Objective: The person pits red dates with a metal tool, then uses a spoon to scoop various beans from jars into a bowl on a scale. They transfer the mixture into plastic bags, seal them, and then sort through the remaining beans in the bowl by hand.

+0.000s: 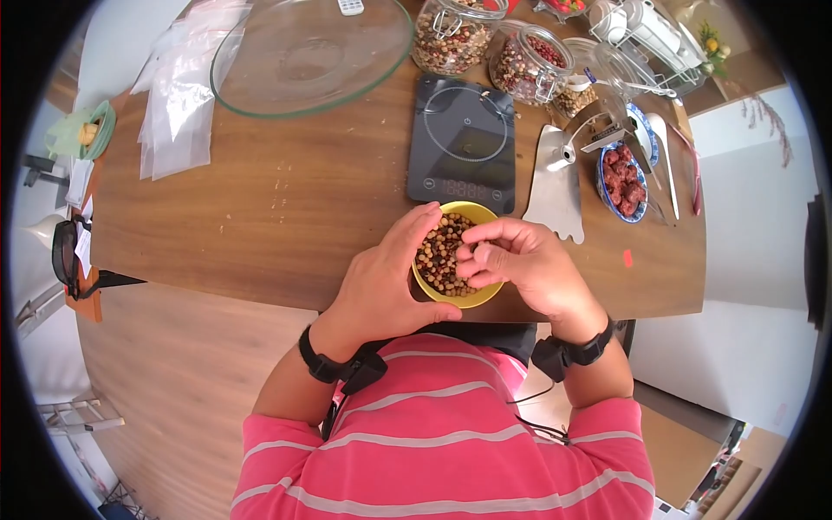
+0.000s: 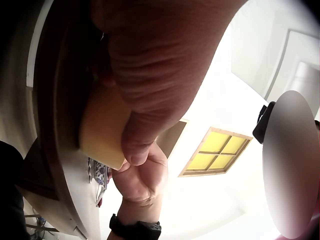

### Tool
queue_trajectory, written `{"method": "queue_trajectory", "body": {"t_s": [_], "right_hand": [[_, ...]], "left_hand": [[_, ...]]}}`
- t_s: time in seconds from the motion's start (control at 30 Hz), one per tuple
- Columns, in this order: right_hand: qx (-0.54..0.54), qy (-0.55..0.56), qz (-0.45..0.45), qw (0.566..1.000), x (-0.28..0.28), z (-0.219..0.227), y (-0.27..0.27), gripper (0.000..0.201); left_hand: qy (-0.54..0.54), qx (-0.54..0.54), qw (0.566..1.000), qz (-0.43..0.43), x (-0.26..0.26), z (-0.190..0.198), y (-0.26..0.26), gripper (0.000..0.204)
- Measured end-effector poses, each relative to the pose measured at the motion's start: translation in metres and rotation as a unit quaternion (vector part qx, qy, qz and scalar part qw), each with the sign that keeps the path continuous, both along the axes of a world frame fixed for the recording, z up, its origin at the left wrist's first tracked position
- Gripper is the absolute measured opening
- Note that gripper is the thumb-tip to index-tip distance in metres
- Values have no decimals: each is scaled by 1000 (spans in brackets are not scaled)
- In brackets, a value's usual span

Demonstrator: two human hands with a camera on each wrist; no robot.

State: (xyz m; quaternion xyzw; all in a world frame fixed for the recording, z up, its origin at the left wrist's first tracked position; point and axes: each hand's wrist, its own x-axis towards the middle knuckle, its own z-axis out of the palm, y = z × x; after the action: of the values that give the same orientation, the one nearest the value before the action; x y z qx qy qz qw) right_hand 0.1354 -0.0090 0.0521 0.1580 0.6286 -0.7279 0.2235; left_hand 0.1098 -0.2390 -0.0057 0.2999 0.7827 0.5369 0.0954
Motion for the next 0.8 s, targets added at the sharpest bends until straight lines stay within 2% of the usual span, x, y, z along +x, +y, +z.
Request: {"method": "queue_trajectory", "body": {"t_s": [0.07,0.2,0.27,0.3,0.37,0.4,0.47,0.5,0.53,0.57,0.6,0.67,0.7,0.77,0.8], "right_hand": [[-4,-8,53,999,1,0,5,25],[72,41,51,995,3,2,3,23],[286,117,115,944,6,8,0,21],[285,116,116,944,7,6,-1,21],[368,264,117,884,9,3,-4,19],[368,264,117,884,8,5,-5,19],[271,127,98,949,3,12,-8,20],[271,127,99,949,2,11,-7,20],[146,89,68,983,2,8,-5,22],[19,49,36,998,1,5,-3,24],[20,49,37,998,2,1,0,24],[-186,20,-3,982,3,-6,3,37],[-185,21,-4,983,3,-7,3,37],[-234,12,-36,971,4,-9,0,55],[-234,12,-38,971,5,-11,0,55]], "left_hand": [[15,13,1000,2,0,-3,0,118],[19,7,1000,4,0,-2,1,118],[3,4,1000,4,0,0,1,118],[2,3,1000,4,0,1,1,118],[4,-3,1000,3,-1,2,1,118],[4,-3,1000,2,-1,2,1,118],[-4,2,1000,4,0,3,1,118],[-4,2,1000,5,0,4,1,118],[-11,-3,1000,3,0,5,0,118],[-18,-8,1000,1,-1,5,0,118],[-18,-7,1000,1,-1,5,0,118],[-13,-4,1000,1,-1,4,-1,118],[-13,-3,1000,-1,-1,2,0,118],[6,5,1000,-2,-1,-1,0,117],[7,5,1000,-4,-1,-2,0,117]]}}
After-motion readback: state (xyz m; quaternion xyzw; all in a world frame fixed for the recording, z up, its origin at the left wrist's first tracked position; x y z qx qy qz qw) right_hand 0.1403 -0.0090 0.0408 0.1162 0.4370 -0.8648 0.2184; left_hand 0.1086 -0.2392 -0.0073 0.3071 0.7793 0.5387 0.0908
